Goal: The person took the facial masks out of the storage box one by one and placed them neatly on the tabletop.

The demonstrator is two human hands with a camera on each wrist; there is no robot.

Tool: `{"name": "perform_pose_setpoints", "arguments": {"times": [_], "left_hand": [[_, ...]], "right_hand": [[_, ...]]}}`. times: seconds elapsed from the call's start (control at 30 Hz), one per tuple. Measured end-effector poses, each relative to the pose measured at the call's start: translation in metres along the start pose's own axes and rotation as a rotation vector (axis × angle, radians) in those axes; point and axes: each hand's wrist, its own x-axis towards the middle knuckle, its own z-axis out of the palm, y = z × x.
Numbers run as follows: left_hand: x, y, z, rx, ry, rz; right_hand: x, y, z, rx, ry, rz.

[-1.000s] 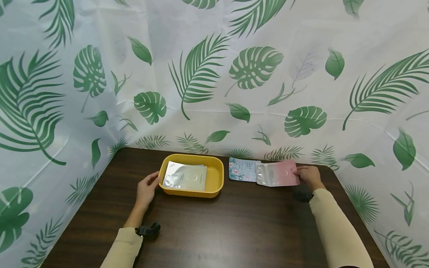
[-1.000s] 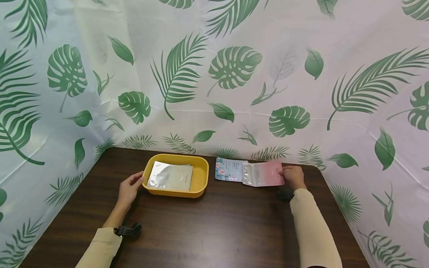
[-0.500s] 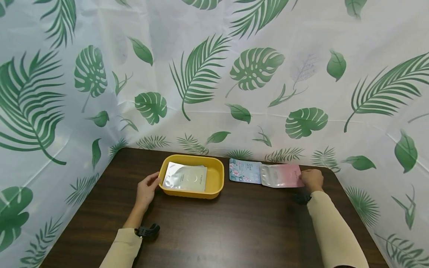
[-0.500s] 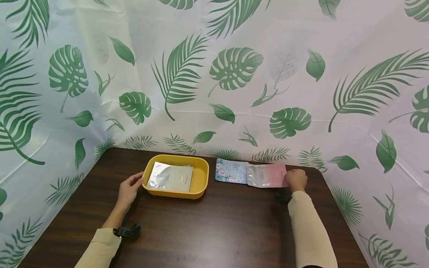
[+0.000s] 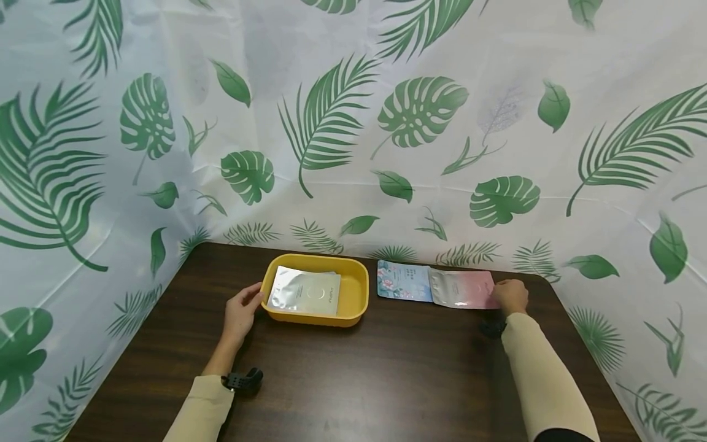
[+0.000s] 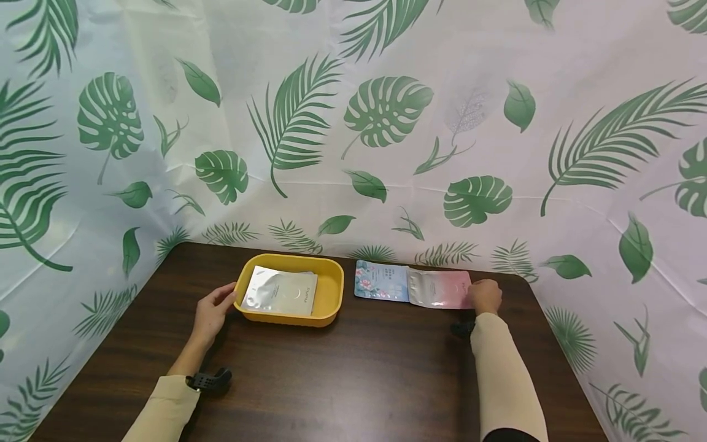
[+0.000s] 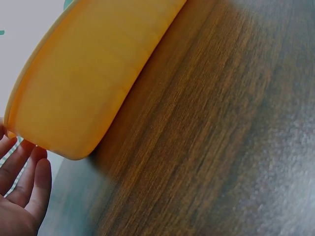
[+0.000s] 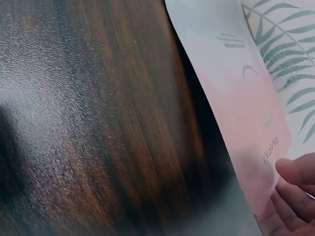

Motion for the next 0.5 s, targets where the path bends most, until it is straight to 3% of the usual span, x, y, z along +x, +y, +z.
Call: {"name": "perform_pose_setpoints", "arguments": {"times": [0.5], "left_hand": [[0.0006, 0.0001, 0.0006, -0.009, -0.005, -0.018]], "right_hand": [[-0.0063, 0.0073, -0.0039, 0.061, -0.041, 0.038]]}}
